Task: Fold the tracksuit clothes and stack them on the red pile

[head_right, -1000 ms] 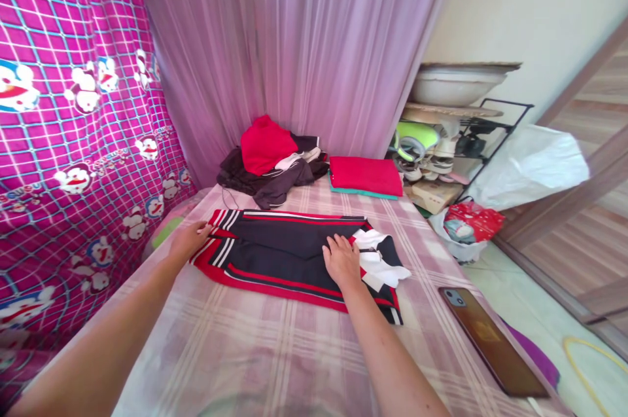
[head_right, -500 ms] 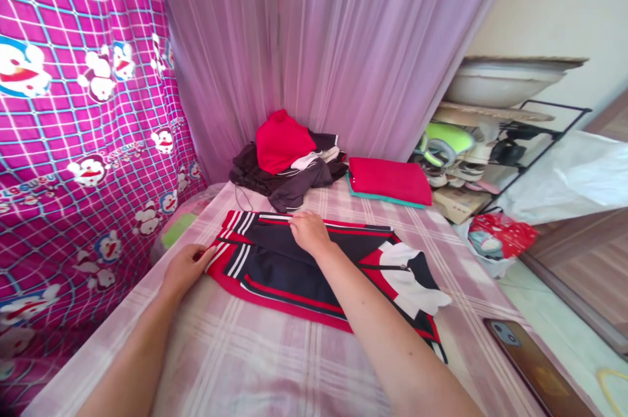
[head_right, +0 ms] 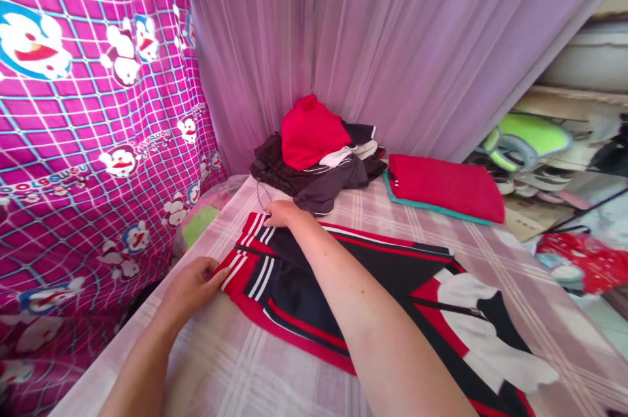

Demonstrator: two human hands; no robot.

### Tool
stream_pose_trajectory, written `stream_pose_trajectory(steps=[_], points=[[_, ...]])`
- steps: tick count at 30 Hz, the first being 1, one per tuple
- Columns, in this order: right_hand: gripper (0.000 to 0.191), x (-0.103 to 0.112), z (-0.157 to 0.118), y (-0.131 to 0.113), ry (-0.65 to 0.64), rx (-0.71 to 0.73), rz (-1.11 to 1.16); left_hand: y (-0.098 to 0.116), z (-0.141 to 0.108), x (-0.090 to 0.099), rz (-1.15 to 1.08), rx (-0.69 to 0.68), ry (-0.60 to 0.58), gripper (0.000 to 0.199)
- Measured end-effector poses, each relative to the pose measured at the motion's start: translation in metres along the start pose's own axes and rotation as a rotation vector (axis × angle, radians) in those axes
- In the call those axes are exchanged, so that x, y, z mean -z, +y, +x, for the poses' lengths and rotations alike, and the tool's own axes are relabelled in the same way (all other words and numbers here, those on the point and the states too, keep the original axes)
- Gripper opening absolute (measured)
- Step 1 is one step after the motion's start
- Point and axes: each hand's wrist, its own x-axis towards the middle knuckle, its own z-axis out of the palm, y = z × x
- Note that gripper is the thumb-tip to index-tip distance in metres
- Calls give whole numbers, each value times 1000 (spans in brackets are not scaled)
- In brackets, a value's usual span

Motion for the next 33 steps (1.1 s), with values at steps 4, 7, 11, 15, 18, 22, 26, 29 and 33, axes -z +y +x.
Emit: stream_pose_trajectory(steps=[4, 7, 11, 15, 18, 22, 26, 29, 33], points=[[56, 1, 16, 2, -144, 35, 19, 2, -5, 2, 151, 19, -5, 40], [53, 4, 20, 3, -186, 62, 26, 4, -6, 2, 217, 11, -50, 41], [39, 12, 12, 0, -193, 95, 20, 7, -4, -1, 210, 10, -58, 37], [33, 23, -8, 3, -68, 121, -37, 12, -4, -2, -29, 130, -78, 32], [26, 30, -28, 14, 46, 139, -28, 24, -8, 2, -511, 134, -38, 46], [20, 35, -63, 35, 196, 83, 56, 59, -17, 12, -898, -2, 0, 61], [11, 35, -104, 59, 321, 77, 142, 105, -28, 12, -834, -116, -69, 41], [8, 29, -136, 80, 412, 81, 116, 143, -38, 1, -681, -255, -91, 29], [11, 15, -178, 112, 456, 65, -1, 190, -55, -23, -380, -438, -141, 23]])
